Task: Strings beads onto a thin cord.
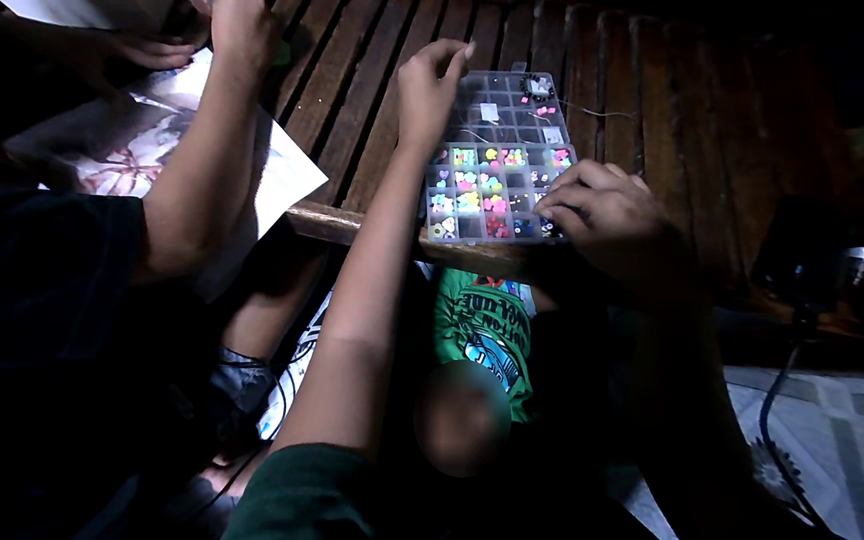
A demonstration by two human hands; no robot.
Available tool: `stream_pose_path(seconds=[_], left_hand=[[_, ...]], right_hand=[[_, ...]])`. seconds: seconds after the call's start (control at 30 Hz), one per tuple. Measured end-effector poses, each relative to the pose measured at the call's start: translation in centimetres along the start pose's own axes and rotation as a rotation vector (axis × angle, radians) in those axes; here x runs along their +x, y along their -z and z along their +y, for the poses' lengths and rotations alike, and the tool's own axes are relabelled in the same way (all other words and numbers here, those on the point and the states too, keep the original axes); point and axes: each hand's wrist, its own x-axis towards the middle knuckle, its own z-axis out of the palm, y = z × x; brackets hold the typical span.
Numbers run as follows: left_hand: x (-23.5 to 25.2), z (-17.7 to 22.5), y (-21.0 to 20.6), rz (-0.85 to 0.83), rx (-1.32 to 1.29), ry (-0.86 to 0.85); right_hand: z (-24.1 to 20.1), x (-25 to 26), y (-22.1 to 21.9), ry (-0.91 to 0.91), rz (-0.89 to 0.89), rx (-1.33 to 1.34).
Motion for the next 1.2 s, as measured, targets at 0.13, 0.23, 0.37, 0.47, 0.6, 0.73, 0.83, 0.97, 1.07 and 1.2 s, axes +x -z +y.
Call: stream_pose_path(seconds=[0.13,0.23,0.37,0.47,0.6,0.73,0.83,0.97,1.07,1.2], left_hand=[[-0.1,0.2,0.1,-0.003,0.008,0.007],[-0.1,0.2,0.1,-0.003,0.009,0.009],[-0.1,0.1,0.1,-0.011,0.013,-0.003],[-0.1,0.1,0.1,-0.016,0.022,0.006],[-0.1,0.2,0.3,-0.029,0.043,0.007],[-0.1,0.3,0.3,-0.043,0.053,0.013],[0.0,0.1,0.3,-0.045,0.061,0.013],[-0.1,0.1,0.3,-0.04,0.059,0.018],[-0.1,0.0,0.3,-0.036,0.05,0.015],[-0.1,-0.1,0.2,-0.03,0.052,0.008]], right_hand=[[-0.8,0.0,-0.4,0.001,-0.068,-0.062],[-1.0,0.0,-0.7,0.026,-0.062,-0.082],[-0.8,0.1,-0.5,0.011,0.006,-0.038],[-0.8,0.1,-0.2,-0.002,0.005,-0.047],[-0.3,0.1,0.0,0.013,0.029,-0.022],[0.7,0.0,0.8,0.001,0.121,0.003],[0.6,-0.2,1.0,-0.006,0.133,0.002],[0.1,-0.1,0.8,0.013,0.07,0.035],[0.0,0.0,0.4,0.03,0.07,0.029],[-0.2,0.6,-0.2,0.129,0.014,0.077]])
